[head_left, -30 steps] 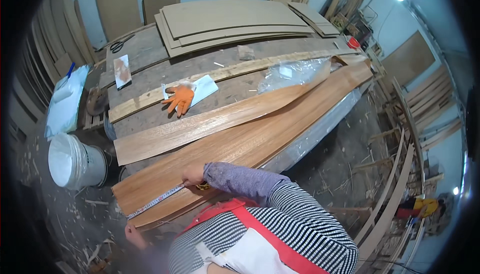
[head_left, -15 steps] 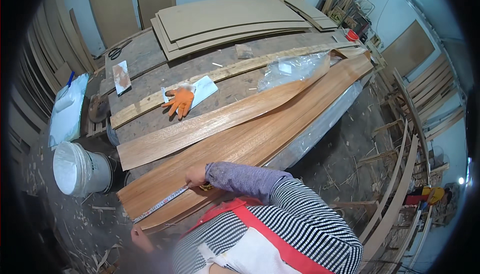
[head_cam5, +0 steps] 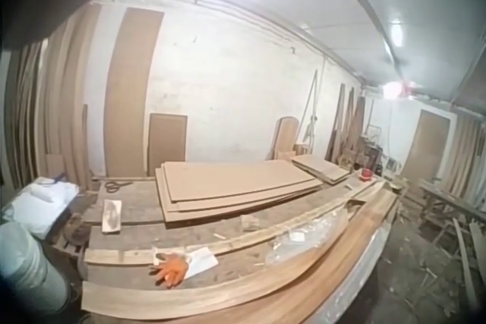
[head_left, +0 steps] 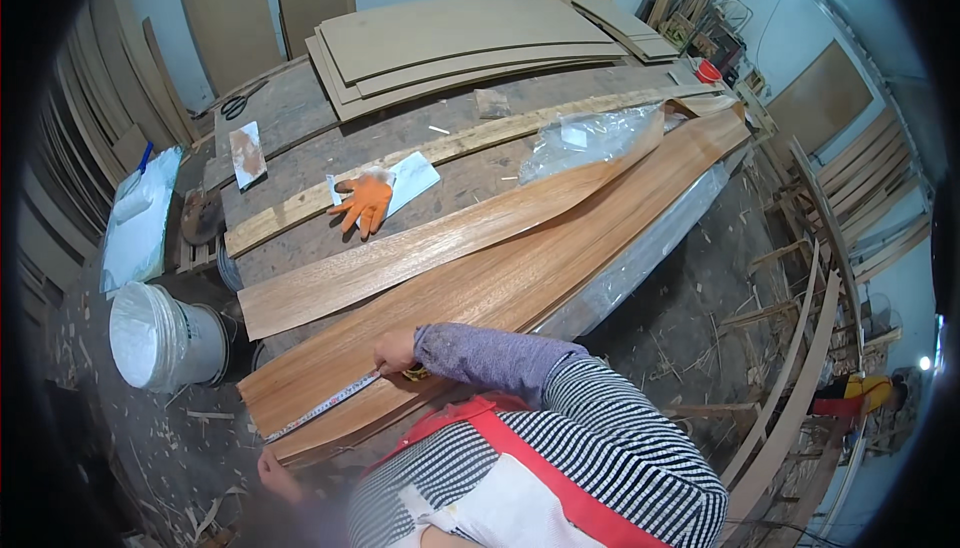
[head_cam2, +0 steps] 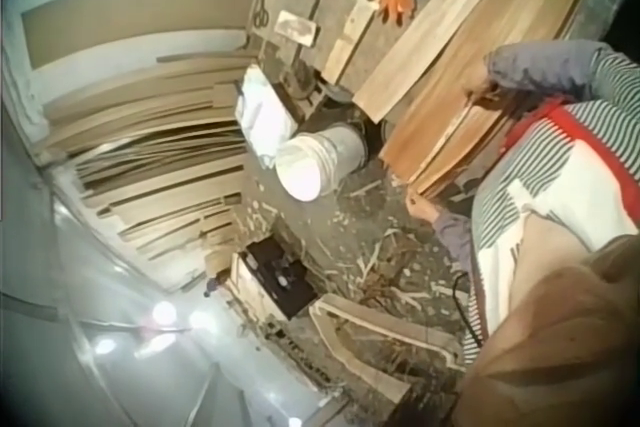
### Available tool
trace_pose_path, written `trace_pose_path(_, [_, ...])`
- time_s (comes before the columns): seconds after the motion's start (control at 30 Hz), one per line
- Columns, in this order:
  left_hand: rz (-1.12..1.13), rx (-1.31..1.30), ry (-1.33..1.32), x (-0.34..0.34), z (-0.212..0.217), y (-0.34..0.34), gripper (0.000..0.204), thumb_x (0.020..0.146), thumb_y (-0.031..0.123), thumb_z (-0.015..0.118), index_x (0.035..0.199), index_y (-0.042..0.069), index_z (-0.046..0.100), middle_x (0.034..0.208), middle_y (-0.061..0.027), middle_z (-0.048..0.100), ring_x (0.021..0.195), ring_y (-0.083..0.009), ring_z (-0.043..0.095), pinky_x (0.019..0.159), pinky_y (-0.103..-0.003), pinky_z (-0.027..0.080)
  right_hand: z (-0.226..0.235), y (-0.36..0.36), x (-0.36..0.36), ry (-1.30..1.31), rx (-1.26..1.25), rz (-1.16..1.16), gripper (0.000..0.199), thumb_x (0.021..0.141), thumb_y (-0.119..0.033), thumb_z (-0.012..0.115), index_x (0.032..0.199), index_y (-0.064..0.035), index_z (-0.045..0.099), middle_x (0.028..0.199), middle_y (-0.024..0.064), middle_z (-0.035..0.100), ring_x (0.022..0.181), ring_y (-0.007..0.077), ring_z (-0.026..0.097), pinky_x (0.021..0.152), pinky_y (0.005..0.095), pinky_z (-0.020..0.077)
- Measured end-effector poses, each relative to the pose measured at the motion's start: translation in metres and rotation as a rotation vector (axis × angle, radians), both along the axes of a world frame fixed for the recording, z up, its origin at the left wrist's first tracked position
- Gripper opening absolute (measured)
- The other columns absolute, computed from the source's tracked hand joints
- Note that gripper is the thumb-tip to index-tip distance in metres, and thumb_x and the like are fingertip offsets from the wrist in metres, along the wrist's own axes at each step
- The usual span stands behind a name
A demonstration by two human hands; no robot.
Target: Measuring and marking curved wood pieces in a woodworking factory.
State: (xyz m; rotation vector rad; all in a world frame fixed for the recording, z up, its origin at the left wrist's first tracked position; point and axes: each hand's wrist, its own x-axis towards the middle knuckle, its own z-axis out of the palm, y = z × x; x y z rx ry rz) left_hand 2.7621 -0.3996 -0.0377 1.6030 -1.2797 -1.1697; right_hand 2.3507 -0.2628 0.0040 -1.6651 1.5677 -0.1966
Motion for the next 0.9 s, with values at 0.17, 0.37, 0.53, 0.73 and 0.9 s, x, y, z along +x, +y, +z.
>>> trace_pose_path(0.17, [-0.044, -0.025, 0.233, 0.004, -0.004, 0.018, 0.026, 0.092, 0.023, 0.058, 0.109, 0.004, 0.059, 0.103, -0.005, 0.061, 0.09, -0.0177, 0.057, 0.077, -0.031, 0.046, 0.0, 0.001, 0.0, 0.007, 0.006, -0.011, 0.025, 0.081, -0.029, 0.06, 0.089, -0.0074, 0.071, 0.081, 0.0172, 0.067, 0.079, 0.0348, 0.064, 0.072, 0.0453, 0.0495])
trace_pose_path(0.37, [0.095, 0.351, 0.561, 0.004, 0.0, 0.019, 0.029, 0.09, 0.023, 0.06, 0.114, 0.007, 0.057, 0.112, -0.0032, 0.058, 0.101, -0.0187, 0.055, 0.082, -0.033, 0.045, 0.0, 0.0, 0.001, 0.012, -0.007, -0.004, 0.026, 0.081, -0.03, 0.061, 0.089, -0.0072, 0.071, 0.082, 0.0175, 0.067, 0.08, 0.0354, 0.064, 0.072, 0.0456, 0.0494])
trace_pose_path(0.53, [0.089, 0.381, 0.631, -0.015, 0.016, 0.034, 0.036, 0.09, 0.023, 0.061, 0.12, 0.005, 0.053, 0.116, -0.0074, 0.056, 0.106, -0.0232, 0.054, 0.085, -0.038, 0.048, 0.003, 0.002, -0.002, -0.012, -0.018, -0.001, 0.026, 0.083, -0.03, 0.059, 0.089, -0.0077, 0.071, 0.079, 0.0185, 0.066, 0.076, 0.0351, 0.063, 0.07, 0.0457, 0.0491])
trace_pose_path(0.73, [-0.003, 0.294, 0.692, -0.032, 0.037, 0.06, 0.014, 0.088, 0.01, 0.058, 0.101, 0.006, 0.056, 0.094, -0.0077, 0.061, 0.087, -0.0181, 0.063, 0.077, -0.033, 0.054, 0.009, 0.0, 0.002, -0.232, 0.231, 0.001, 0.033, 0.092, -0.034, 0.052, 0.091, -0.0059, 0.069, 0.077, 0.0141, 0.067, 0.069, 0.0272, 0.064, 0.064, 0.0401, 0.0496])
trace_pose_path(0.9, [0.029, 0.313, 0.532, -0.045, 0.051, 0.066, 0.013, 0.089, 0.011, 0.058, 0.098, 0.002, 0.057, 0.089, -0.0055, 0.062, 0.079, -0.0136, 0.063, 0.073, -0.029, 0.055, 0.033, 0.0, 0.006, -0.069, 0.076, 0.044, 0.032, 0.093, -0.03, 0.051, 0.089, -0.003, 0.068, 0.078, 0.0118, 0.068, 0.072, 0.0218, 0.065, 0.068, 0.0378, 0.0495])
